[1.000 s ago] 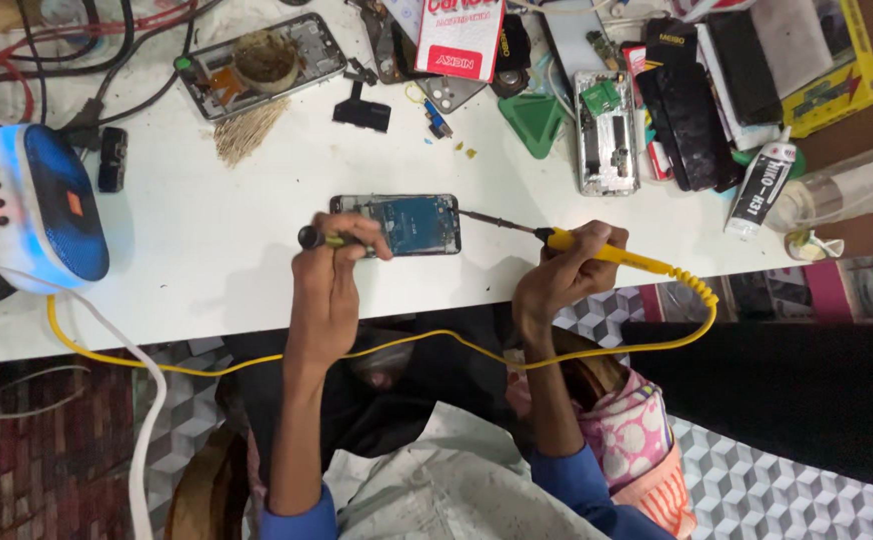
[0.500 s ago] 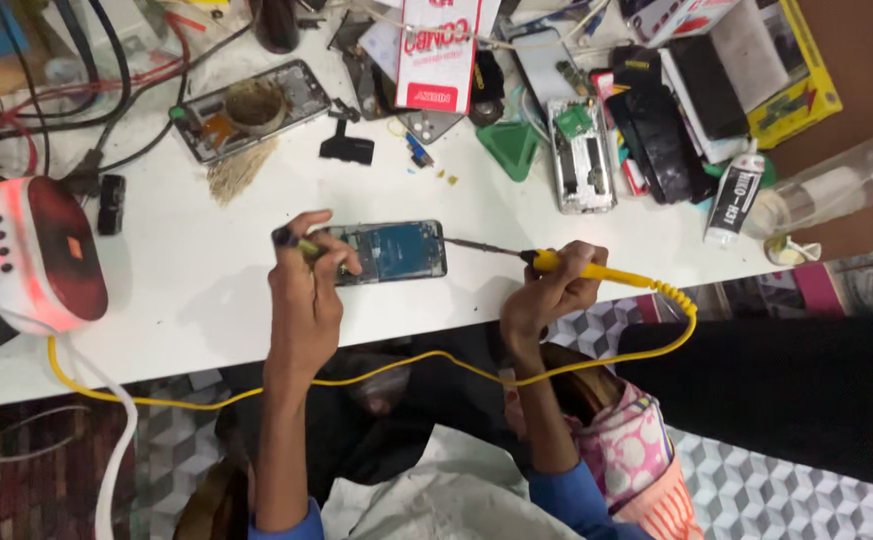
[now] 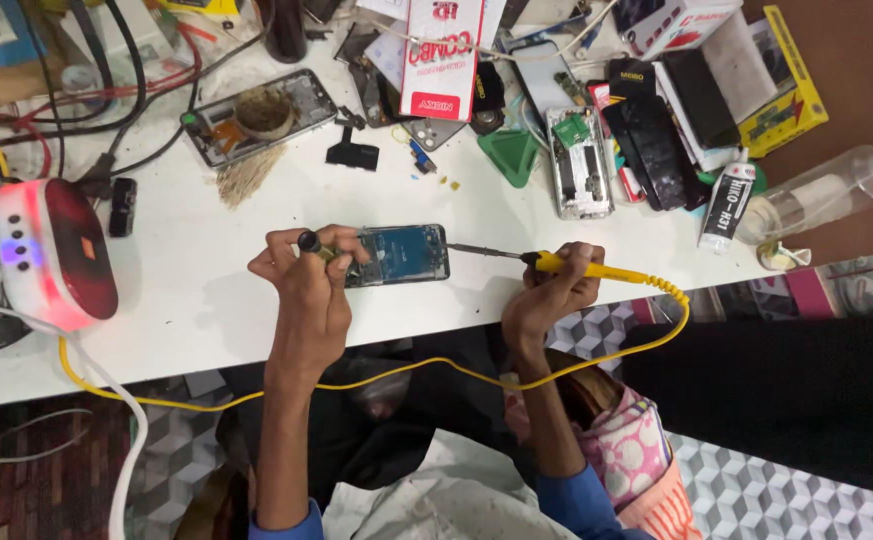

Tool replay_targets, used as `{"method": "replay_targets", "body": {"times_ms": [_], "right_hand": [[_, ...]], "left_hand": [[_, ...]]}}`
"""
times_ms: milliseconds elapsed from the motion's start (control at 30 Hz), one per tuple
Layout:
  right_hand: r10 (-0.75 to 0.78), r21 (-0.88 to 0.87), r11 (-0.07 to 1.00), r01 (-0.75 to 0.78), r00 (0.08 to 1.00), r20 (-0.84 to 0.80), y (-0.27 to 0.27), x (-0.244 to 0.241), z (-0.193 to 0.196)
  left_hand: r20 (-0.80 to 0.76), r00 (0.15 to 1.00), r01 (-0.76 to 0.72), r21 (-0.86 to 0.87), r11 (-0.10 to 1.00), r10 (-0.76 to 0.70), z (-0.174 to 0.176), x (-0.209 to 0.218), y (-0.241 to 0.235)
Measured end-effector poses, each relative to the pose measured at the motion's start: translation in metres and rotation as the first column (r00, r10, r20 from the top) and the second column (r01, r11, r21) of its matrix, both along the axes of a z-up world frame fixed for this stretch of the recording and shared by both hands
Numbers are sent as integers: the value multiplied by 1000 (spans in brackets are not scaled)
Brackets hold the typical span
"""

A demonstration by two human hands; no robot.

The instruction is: The person uses a soldering iron and a small tool to work on a disassembled smartphone motherboard. They repeatedly apply heat to specific points on the circuit board while manipulating components with the other hand.

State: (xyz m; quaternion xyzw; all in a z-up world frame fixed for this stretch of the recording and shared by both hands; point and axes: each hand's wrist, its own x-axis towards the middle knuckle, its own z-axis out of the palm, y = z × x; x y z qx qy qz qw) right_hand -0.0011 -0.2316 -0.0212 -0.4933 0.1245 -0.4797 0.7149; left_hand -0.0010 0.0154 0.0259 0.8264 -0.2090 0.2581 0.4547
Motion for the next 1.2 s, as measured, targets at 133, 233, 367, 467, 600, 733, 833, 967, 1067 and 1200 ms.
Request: {"method": "replay_targets", "body": {"times_ms": [133, 233, 367, 467, 600, 733, 833, 967, 1067, 1200], "right_hand": [[-22, 67, 998, 21, 1000, 13, -3, 4, 1], [-3, 138, 990, 0, 1000, 20, -7, 3, -2], [2, 203, 979, 0, 1000, -12, -11, 4, -3], [12, 211, 977, -9, 1000, -13, -10, 6, -1], [68, 214, 974, -70, 998, 18, -11, 5, 0], [79, 243, 966, -82, 997, 20, -12, 5, 0], [104, 234, 966, -109, 994, 34, -13, 4, -1], [80, 285, 956, -73, 997, -12, -15, 8, 3], [117, 285, 952, -116, 993, 13, -16, 6, 0], [195, 297, 935, -194, 980, 26, -19, 5, -3]], "left_hand": [[-124, 992, 20, 42, 999, -15, -7, 1, 3], [13, 997, 74, -33, 997, -73, -17, 0, 2], [116, 993, -23, 62, 998, 16, -29, 3, -1], [99, 995, 7, 48, 999, -11, -38, 5, 1], [86, 982, 184, -186, 965, -171, -47, 4, 5], [-84, 978, 164, -265, 950, -192, -45, 9, 5], [63, 996, 60, -70, 996, -56, -39, 7, 2], [113, 993, 37, -3, 999, -37, -26, 10, -1], [22, 997, 76, -89, 993, -74, -29, 5, 1], [-42, 988, 136, -243, 960, -151, -39, 6, 0]]}}
